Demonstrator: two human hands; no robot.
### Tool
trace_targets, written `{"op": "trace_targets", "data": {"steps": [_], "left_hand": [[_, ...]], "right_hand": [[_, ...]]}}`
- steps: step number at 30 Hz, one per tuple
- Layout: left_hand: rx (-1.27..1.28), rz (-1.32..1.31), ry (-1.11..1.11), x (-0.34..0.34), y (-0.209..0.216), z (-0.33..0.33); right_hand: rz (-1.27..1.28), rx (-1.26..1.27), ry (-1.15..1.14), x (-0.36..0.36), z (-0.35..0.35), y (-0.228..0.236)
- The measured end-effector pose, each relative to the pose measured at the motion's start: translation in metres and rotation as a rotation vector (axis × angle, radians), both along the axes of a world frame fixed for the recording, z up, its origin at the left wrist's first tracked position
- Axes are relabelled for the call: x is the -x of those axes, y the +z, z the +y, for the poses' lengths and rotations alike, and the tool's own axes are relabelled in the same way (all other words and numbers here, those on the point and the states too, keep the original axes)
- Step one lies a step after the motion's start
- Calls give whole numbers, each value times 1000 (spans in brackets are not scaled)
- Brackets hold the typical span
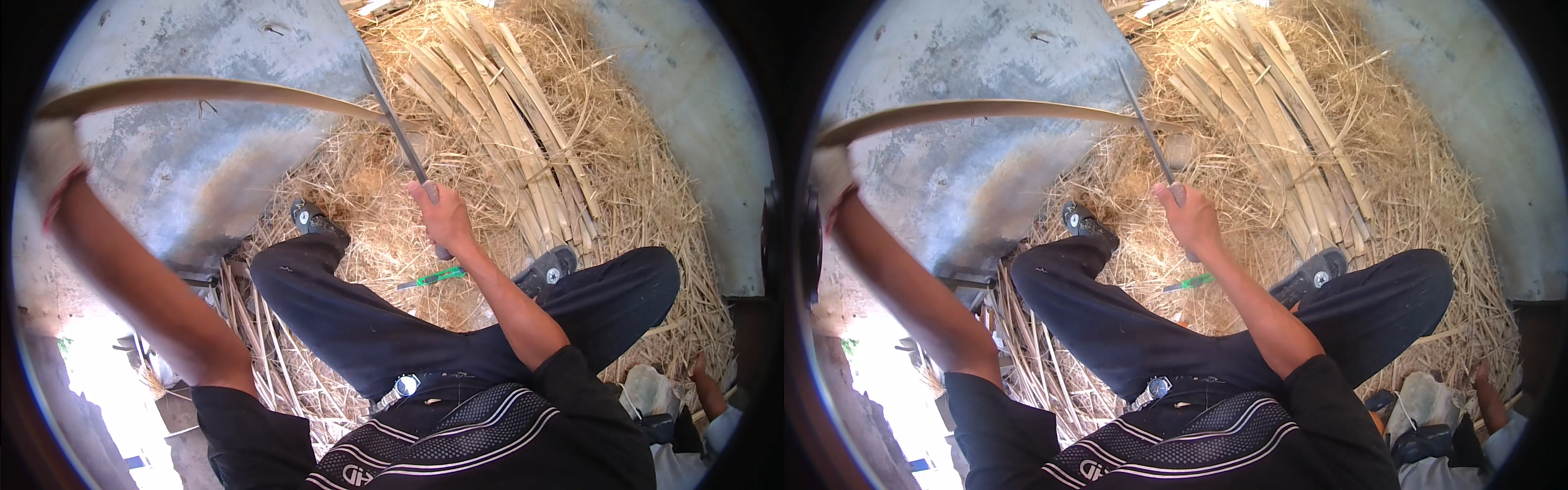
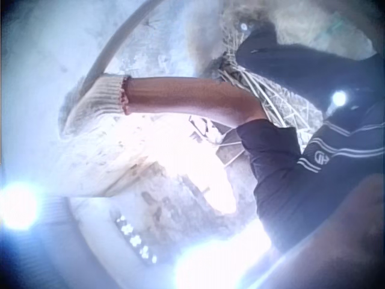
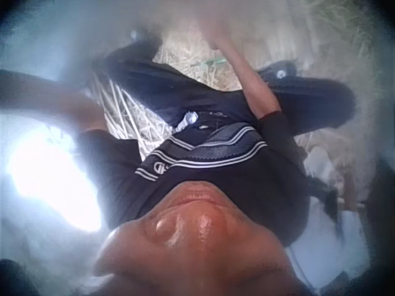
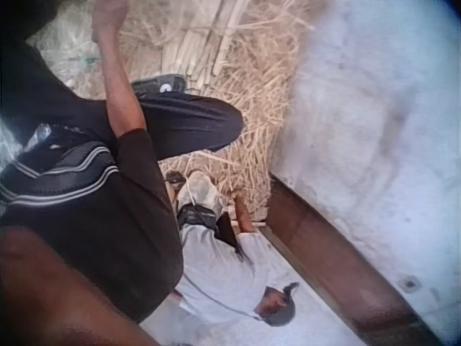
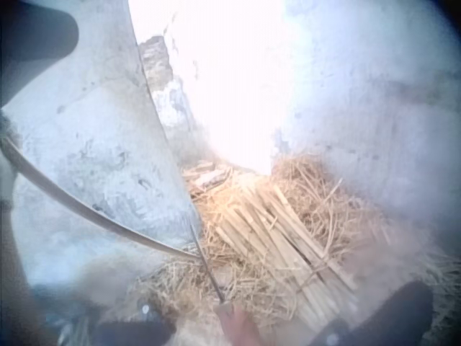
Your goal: The person sits cross-legged on a straw-covered floor and uses a green utility knife to shave a long bamboo strip held in their left hand. They repeatedly scrape the knife along the strip to smooth or thin it, occasionally switching to a larger curved blade to scrape the surface.
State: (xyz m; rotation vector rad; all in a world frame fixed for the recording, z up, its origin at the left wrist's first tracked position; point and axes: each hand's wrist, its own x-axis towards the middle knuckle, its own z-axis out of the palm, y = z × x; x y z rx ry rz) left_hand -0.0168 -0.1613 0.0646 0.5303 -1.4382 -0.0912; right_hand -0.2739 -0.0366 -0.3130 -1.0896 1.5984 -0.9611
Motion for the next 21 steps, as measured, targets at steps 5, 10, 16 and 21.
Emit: {"op": "trace_targets", "data": {"steps": [5, 10, 16, 21], "left_hand": [[-2, -74, 41, 21, -22, -54], [-208, 347, -322, 38, -1, -53], [-124, 106, -75, 49, -9, -36], [77, -389, 440, 69, -21, -37]], "right_hand": [[177, 80, -78, 2, -1, -37], [240, 99, -27, 21, 1, -23], [319, 102, -104, 5, 1, -56], [443, 95, -127, 37, -16, -131]]}}
